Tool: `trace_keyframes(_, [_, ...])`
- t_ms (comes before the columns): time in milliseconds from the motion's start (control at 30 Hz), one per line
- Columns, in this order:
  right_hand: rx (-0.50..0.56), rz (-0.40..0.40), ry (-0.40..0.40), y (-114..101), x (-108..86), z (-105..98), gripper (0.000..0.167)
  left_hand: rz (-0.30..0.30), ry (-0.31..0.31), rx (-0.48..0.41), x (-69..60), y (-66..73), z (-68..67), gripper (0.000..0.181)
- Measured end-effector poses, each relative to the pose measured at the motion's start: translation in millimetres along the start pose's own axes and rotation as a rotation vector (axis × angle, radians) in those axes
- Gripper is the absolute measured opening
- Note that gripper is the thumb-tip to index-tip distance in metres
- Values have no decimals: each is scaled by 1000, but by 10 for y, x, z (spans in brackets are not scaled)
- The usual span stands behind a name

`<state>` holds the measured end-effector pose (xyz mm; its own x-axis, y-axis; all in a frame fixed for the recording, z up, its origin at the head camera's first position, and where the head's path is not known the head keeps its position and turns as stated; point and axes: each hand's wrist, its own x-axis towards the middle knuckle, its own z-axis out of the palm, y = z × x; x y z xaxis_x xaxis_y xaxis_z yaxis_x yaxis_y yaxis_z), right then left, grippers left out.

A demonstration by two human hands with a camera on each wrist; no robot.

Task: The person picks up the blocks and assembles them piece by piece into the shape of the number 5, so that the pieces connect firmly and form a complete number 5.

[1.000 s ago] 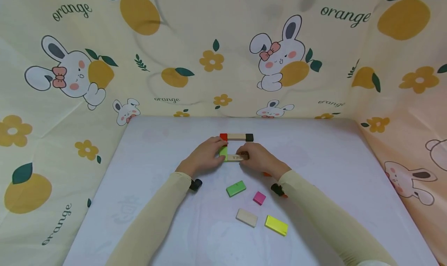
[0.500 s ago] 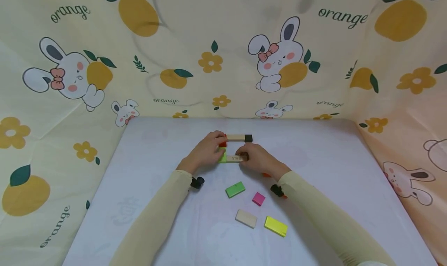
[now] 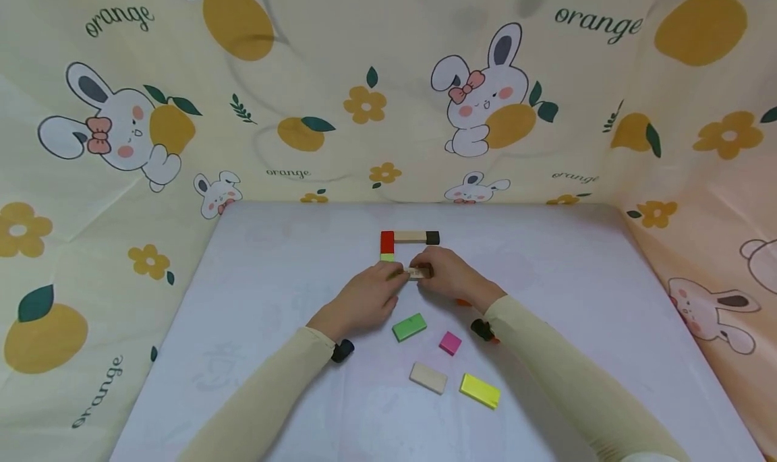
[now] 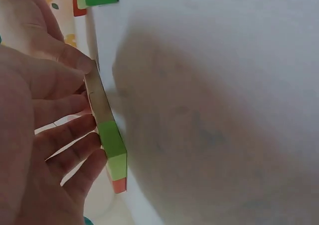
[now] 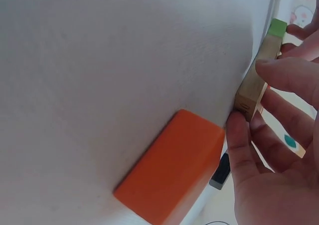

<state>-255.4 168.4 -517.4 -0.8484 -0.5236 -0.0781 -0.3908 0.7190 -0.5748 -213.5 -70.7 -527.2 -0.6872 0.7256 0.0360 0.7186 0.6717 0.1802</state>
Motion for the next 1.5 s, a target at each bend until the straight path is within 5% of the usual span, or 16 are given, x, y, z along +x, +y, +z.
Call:
trace_keyframes(300, [76, 77, -11, 28, -67, -5, 37, -12, -22, 73, 1, 46, 35, 56])
trace_keyframes(467, [158, 80, 42, 117, -302, -117, 41, -30, -19, 67, -37, 120, 83, 57])
trace_keyframes(700, [133, 79, 114, 230, -702, -368, 42, -51, -29, 69, -21, 150, 96, 58])
trace_keyframes(967, [76, 193, 60, 337, -1024, -385, 44, -58, -21, 56, 21, 142, 52, 58])
trace_keyframes(1500, [67, 201, 15, 339, -964, -233, 34, -69, -34, 76, 37, 107, 0, 58])
